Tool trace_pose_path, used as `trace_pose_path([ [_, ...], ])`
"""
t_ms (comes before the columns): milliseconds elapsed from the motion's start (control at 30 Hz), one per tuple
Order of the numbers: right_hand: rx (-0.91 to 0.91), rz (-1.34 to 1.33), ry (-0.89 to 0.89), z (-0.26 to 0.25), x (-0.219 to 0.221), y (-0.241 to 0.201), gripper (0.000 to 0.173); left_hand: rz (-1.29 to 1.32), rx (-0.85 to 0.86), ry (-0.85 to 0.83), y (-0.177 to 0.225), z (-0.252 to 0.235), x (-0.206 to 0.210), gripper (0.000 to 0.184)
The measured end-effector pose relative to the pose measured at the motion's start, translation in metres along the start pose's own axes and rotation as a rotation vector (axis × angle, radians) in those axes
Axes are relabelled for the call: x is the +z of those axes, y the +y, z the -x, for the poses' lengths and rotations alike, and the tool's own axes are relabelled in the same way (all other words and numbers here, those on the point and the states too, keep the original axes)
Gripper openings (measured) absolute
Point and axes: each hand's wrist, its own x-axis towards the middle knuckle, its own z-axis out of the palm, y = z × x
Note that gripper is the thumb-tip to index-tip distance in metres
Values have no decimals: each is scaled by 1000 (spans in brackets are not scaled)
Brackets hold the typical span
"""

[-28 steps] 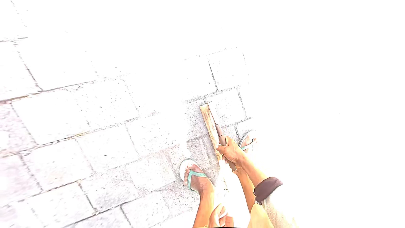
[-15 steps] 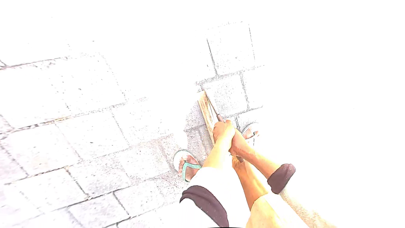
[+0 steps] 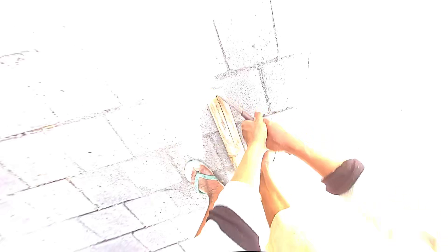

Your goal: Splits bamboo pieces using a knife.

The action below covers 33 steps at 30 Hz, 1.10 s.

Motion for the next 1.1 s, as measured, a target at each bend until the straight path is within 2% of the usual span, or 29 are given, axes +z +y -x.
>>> trace_pose_path([
  [100,120,-351,-87,54,47,-15,30,-250,18,-71,-36,26,-36,57],
  [200,205,-599,-201,74,87,-15,22,-342,-44,-113,-68,36,-54,52],
  [400,379,-992,-291,88,104,-33,9,-407,-125,-173,-73,37,-71,49],
  [633,447,-899,-271,110,120,-34,13,-432,-121,-232,-102,48,-73,50],
  [833,497,-936,-325,114,109,-40,10,-436,-127,-251,-99,52,-74,52],
  [1100,520,-909,-317,123,120,-36,11,-480,-146,-276,-111,58,-76,52],
])
